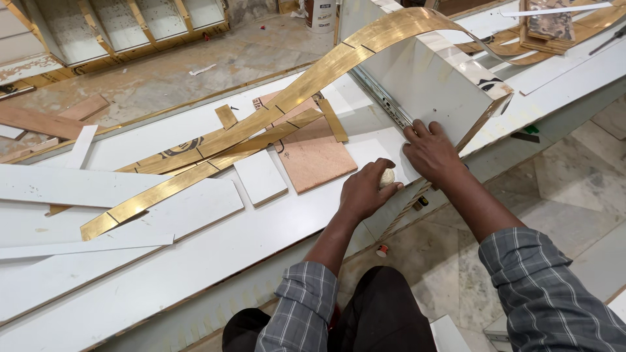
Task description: The person sits on the floor and repeatedly applies a white adhesive substance from a small roll onto the edge of a white wooden cabinet frame. The person uses both hands to tear off small pieces of the adhesive and press them onto the wood.
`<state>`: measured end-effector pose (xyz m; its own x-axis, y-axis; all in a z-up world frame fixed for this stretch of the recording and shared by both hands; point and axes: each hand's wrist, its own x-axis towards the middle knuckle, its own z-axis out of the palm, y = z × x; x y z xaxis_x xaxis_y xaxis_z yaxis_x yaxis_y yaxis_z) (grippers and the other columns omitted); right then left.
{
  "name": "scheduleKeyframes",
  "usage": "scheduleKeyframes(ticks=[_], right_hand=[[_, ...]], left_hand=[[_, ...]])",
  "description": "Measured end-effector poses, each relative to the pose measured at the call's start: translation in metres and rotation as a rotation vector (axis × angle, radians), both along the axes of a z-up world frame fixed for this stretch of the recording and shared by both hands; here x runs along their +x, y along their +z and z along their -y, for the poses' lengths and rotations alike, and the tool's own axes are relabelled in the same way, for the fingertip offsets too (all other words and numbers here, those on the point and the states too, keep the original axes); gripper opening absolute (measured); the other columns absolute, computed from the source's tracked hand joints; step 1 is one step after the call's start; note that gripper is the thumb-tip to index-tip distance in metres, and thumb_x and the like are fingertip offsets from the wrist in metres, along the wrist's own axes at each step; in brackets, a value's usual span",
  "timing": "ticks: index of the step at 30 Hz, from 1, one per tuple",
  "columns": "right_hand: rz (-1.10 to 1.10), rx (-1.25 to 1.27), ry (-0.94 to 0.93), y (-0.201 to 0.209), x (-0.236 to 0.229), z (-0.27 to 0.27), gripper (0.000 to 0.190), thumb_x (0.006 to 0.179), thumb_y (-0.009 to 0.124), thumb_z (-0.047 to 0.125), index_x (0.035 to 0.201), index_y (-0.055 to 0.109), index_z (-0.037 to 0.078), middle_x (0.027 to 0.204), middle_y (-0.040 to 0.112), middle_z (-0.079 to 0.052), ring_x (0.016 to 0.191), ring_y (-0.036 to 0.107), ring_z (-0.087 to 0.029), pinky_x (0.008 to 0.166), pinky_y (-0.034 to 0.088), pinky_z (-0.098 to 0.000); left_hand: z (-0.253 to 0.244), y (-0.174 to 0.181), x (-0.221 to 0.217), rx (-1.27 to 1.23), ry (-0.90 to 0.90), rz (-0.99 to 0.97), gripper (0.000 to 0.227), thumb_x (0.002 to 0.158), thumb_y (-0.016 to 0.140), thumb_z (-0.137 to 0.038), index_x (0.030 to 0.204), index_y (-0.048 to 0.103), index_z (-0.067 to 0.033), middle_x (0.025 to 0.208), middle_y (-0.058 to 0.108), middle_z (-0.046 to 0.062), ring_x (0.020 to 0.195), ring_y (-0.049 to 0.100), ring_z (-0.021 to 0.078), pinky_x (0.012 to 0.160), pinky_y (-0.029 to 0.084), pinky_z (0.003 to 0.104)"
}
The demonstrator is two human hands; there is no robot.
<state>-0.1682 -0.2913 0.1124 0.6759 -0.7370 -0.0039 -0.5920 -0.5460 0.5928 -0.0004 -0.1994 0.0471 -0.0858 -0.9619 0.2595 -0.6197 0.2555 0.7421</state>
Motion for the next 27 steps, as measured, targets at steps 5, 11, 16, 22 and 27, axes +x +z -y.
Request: scheduleKeyframes(ticks=[5,11,16,22,27], right_hand=[[0.031,-0.028,0.037,-0.001,0.0,0.0,0.023,0.091,0.056,0.02,0.091,0.077,0.01,0.135,0.058,-0.008,0.134,0.046,-0.025,0.1,0.042,-0.0362],[-0.006,0.046,0.012,0.006,-0.001,0.002,0.026,0.093,0.054,0.02,0.091,0.077,0.01,0.141,0.056,-0.009,0.142,0.041,-0.026,0.107,0.04,-0.0357],[0.03,0.057,0.029,0.007,-0.005,0.002,0.025,0.092,0.055,0.019,0.091,0.077,0.009,0.141,0.055,-0.009,0.144,0.038,-0.026,0.111,0.038,-0.0375],[0.045,0.07,0.025,0.008,-0.005,0.004,0.025,0.093,0.055,0.018,0.091,0.078,0.01,0.139,0.057,-0.009,0.144,0.039,-0.026,0.112,0.038,-0.0375],[0.022,0.105,-0.009,0.016,0.0,0.0,0.026,0.094,0.055,0.018,0.087,0.079,0.011,0.138,0.057,-0.008,0.143,0.039,-0.025,0.113,0.037,-0.0367]], left_hand=[[-0.002,0.003,0.002,0.004,-0.019,-0.025,0.05,0.089,0.071,-0.05,0.127,0.06,-0.0199,0.111,0.072,0.008,0.099,0.072,0.0282,0.086,0.054,0.044],[-0.003,0.005,0.003,0.013,-0.028,-0.04,0.05,0.088,0.072,-0.05,0.126,0.06,-0.0206,0.112,0.072,0.008,0.099,0.072,0.0276,0.087,0.054,0.043],[-0.003,0.003,0.004,0.0,-0.039,-0.04,0.049,0.088,0.072,-0.049,0.126,0.061,-0.0203,0.112,0.072,0.008,0.099,0.072,0.0273,0.087,0.054,0.043],[-0.004,0.004,0.003,0.007,-0.035,-0.03,0.05,0.088,0.073,-0.05,0.126,0.061,-0.0202,0.109,0.073,0.007,0.098,0.072,0.0259,0.086,0.055,0.042],[-0.005,0.005,0.003,0.044,-0.03,-0.052,0.05,0.088,0.072,-0.051,0.126,0.061,-0.021,0.11,0.073,0.007,0.095,0.073,0.0254,0.083,0.056,0.041]])
